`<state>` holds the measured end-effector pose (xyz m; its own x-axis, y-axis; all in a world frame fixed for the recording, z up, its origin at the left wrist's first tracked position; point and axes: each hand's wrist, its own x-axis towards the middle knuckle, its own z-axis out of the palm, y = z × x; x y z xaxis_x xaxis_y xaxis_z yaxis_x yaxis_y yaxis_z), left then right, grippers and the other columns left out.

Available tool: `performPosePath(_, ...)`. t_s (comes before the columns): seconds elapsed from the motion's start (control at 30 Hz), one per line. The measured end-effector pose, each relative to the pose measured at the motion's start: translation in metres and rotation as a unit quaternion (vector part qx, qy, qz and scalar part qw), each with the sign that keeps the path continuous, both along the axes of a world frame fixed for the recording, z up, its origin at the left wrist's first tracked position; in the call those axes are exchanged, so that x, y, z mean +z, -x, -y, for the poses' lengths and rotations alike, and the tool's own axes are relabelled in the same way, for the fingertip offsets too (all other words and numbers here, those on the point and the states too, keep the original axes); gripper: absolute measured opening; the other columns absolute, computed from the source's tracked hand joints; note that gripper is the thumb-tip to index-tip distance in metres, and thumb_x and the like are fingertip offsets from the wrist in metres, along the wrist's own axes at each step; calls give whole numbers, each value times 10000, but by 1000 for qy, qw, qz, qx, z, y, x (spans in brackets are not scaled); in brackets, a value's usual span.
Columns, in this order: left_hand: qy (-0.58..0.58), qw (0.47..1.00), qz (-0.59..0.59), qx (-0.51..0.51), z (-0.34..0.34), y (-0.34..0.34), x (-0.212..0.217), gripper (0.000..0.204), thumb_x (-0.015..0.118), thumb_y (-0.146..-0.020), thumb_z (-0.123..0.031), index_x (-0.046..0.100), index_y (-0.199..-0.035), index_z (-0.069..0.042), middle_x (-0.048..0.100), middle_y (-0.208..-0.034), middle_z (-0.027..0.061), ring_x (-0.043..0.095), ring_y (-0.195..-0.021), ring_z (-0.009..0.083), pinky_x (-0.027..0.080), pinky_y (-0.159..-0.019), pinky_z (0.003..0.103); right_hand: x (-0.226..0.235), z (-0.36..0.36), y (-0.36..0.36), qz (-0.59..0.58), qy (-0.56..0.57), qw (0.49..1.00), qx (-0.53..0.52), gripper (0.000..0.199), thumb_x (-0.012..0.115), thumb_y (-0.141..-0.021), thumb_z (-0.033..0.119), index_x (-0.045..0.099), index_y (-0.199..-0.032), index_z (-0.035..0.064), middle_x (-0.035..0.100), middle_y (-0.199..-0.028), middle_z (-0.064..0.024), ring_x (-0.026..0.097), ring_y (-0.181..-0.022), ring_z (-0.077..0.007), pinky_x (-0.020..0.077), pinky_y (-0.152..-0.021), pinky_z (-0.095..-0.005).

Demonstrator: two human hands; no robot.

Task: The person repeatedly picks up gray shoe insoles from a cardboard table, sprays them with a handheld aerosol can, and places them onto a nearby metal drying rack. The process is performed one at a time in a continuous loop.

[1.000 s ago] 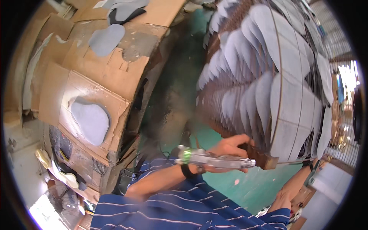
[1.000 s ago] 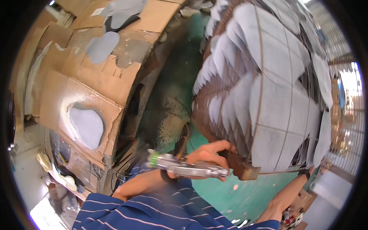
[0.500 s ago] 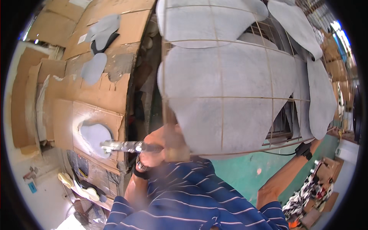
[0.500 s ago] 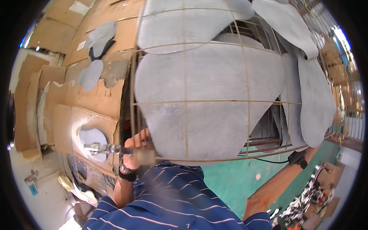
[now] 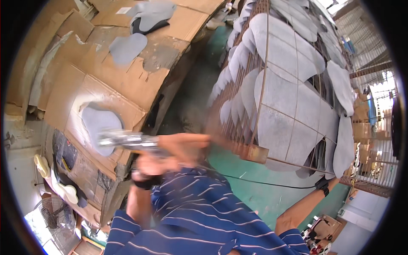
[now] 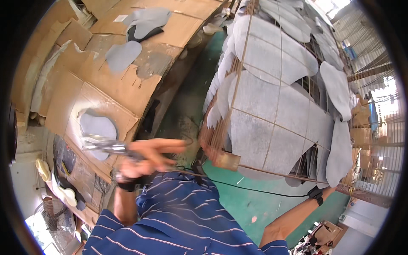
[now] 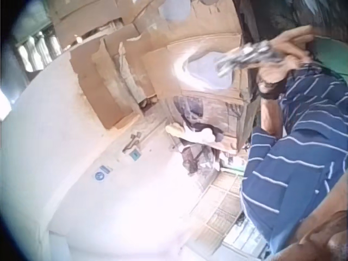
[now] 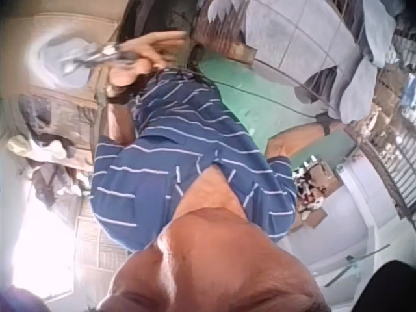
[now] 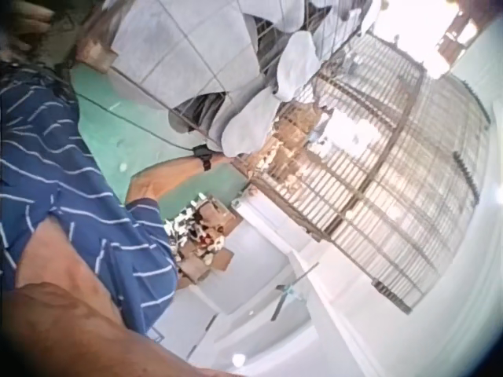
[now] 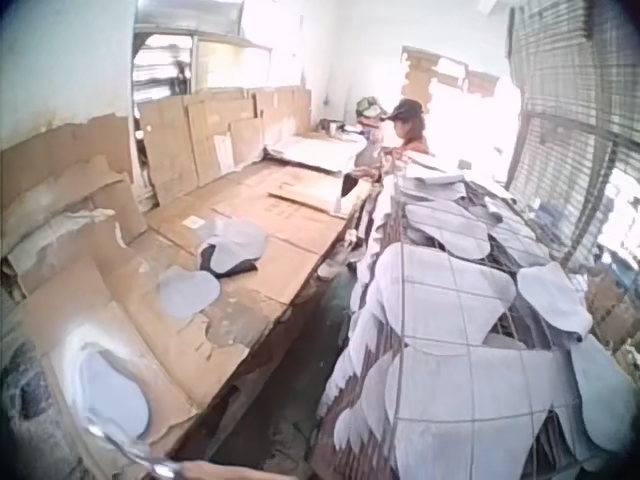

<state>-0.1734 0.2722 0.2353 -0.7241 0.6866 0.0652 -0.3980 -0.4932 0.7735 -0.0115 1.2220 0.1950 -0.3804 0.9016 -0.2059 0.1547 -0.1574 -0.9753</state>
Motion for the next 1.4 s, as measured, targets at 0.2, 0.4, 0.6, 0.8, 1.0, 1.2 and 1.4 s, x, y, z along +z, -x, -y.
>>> performPosePath(0.2,253,915,-230,215,137,-47,103,447,668,-1002,-417,725,-996,26,605,-1274,398,726,-1048,420,611,-853,465,-4,-1,-14,10,13,1000,-5,406,559,-1028,426,602,-1213,68,625,-836,-11,596,-704,-135,502,-618,-311)
performPosePath(0.4,306,884,-280,214,176,-63,141,454,702,-955,-448,757,-885,-3,700,-1099,338,775,-826,364,644,-731,412,30,5,-28,31,-10,999,12,404,560,-1028,421,598,-1221,69,622,-828,-10,594,-700,-135,501,-618,-312)
performPosePath(0.6,282,916,-261,117,199,-58,127,463,756,-936,-394,741,-1000,64,696,-1120,315,759,-921,361,631,-807,419,41,309,3,10,-262,952,-157,464,546,-1045,389,649,-1190,-40,646,-932,-56,589,-771,-154,467,-662,-289)
performPosePath(0.8,247,935,-192,169,195,-70,19,344,879,-784,-183,794,-1087,-45,745,-1172,175,742,-991,249,605,-813,341,104,722,35,-54,-461,777,425,248,531,-985,135,675,-1083,-42,648,-839,-143,598,-718,-239,479,-663,-339)
performPosePath(1.0,173,972,-158,37,138,-89,0,429,862,-801,-290,740,-1147,-68,750,-1064,84,688,-996,256,537,-888,404,129,906,104,-130,-301,523,786,580,811,-835,231,604,-1306,-38,702,-1144,-201,661,-1059,-360,515,-950,-492)
performPosePath(1.2,256,920,-251,158,134,-104,6,503,857,-771,-253,687,-1184,-23,726,-1108,170,691,-1009,322,554,-890,411,124,921,98,-67,-110,549,826,528,812,-858,156,600,-1307,-22,705,-1131,-124,667,-989,-203,537,-853,-341)
performPosePath(1.4,448,815,-212,300,172,-169,49,587,832,-815,-360,677,-1238,16,717,-1137,218,701,-1046,366,558,-922,422,160,929,118,-70,-109,561,817,552,767,-885,27,513,-1371,-31,675,-1197,-128,661,-1004,-160,537,-866,-282)
